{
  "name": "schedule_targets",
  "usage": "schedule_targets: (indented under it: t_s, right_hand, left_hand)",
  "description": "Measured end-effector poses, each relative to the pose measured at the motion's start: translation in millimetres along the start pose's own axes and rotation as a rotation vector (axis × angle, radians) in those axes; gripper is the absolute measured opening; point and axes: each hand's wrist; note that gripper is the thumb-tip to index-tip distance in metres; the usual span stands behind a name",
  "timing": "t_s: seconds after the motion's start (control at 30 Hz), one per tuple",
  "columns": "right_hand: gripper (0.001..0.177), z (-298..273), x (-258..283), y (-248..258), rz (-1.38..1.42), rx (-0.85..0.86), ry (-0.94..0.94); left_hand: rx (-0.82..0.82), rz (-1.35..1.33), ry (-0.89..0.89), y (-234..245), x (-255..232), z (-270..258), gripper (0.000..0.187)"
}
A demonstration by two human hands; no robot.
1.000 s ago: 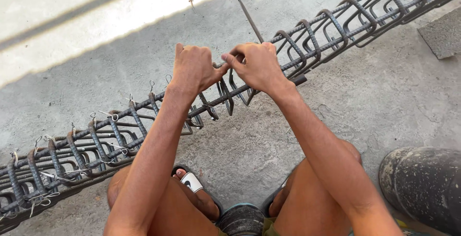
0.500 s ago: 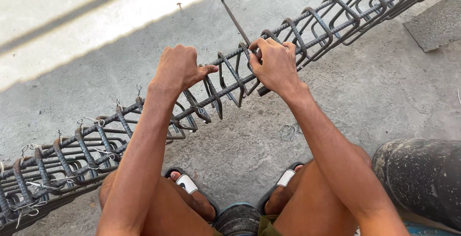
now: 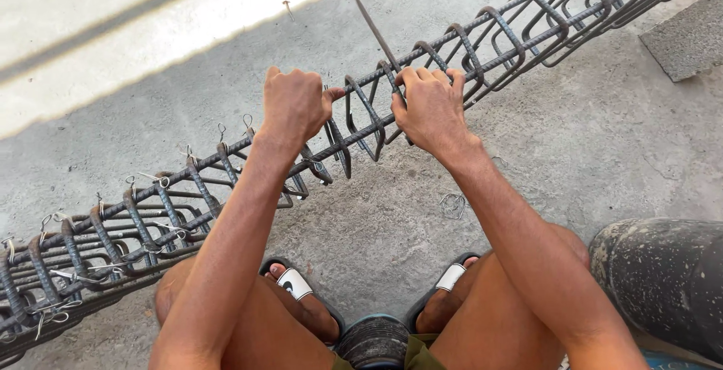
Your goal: Tying rebar intersections using wire and a manual twisting hook tool
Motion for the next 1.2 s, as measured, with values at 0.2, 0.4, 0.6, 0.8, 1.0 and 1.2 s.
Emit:
schedule_targets:
  t_s: [0.2, 0.4, 0.6, 0.8, 1.0, 1.2]
  right_hand:
    - [0.018, 1.9, -0.9, -8.0, -0.008, -0.004, 0.011]
    - [0.019, 1.8, -0.8, -12.7, -0.046, -0.045, 0.02]
    - [0.026, 2.0, -2.7, -2.4, 0.039, -0.034, 0.002]
    - [0.018, 0.7, -27.6, 24.5, 0.096, 0.051, -0.085]
    - [0.022, -9.6, -32.9, 17.4, 0.028, 0.029, -0.063]
    - [0.032, 3.6, -21.9, 16.9, 0.018, 0.066, -0.017]
  left_hand:
    - [-0.138, 0.079, 0.007, -54.1, -2.4, 1.2, 0.052]
    - [0.034, 0.063, 0.083, -29.0, -11.9, 5.0, 0.046]
    - [0.172, -0.072, 0.157, 2.3, -5.2, 9.9, 0.049]
    - [0.254, -0.12, 0.176, 3.4, -0.8, 11.6, 0.048]
    - [0.194, -0.201, 0.204, 9.0, -0.2, 11.7, 0.056]
    - [0.14, -0.372, 0.233, 4.3, 6.1, 18.0, 0.046]
Point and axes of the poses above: each hand's wrist, its own z-axis towards the middle knuckle, its own y-axis out of the back of the hand, x = y × z, and after that the axes turned 14 degrees about -y, right-handed
